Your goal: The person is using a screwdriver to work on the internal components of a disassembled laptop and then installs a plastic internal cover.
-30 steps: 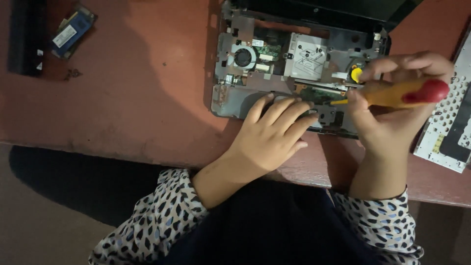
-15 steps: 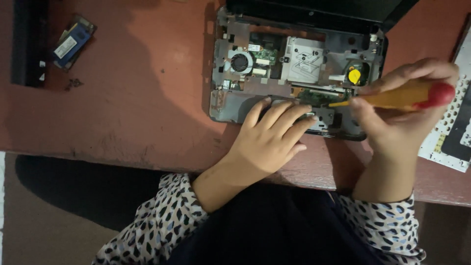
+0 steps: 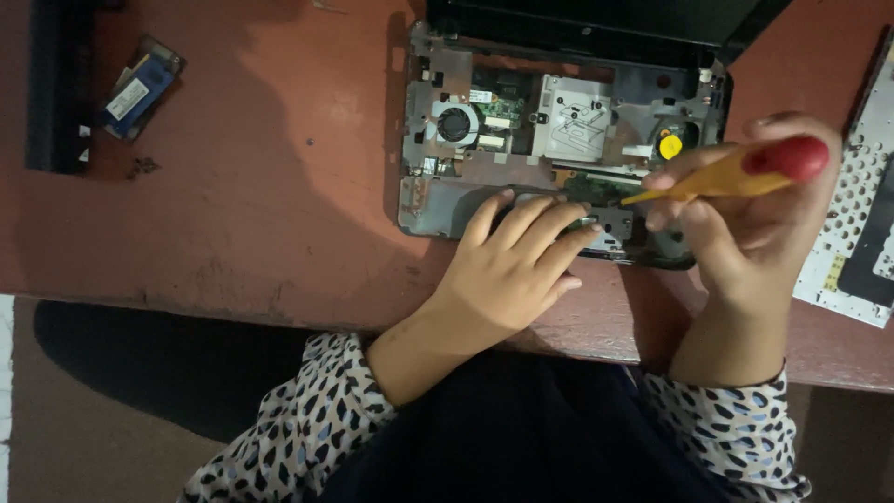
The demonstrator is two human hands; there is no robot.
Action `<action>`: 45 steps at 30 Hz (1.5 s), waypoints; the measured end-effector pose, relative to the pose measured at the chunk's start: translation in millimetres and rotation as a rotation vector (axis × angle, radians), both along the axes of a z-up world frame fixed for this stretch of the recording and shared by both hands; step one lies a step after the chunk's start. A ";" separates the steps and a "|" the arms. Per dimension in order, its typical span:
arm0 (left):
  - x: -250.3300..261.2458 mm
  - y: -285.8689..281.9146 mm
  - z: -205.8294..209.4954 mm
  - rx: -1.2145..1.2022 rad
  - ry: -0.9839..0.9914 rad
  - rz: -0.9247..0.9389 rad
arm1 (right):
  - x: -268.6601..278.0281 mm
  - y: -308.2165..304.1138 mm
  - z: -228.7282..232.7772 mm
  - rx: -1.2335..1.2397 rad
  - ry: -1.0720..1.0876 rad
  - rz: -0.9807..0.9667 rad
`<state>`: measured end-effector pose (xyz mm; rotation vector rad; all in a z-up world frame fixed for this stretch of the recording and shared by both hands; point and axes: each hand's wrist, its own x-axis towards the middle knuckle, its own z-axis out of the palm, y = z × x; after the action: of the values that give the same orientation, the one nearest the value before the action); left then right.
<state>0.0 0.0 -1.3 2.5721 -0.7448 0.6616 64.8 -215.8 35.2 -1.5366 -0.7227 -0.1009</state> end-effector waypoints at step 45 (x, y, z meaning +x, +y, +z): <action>-0.7 -0.1 -4.5 -0.017 -0.016 0.004 | -15.5 19.2 28.6 -0.218 -0.122 -0.118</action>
<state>-0.7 -0.2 -5.7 2.5569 -0.7362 0.6876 49.3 -196.6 63.8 -1.7938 -0.7581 -0.2113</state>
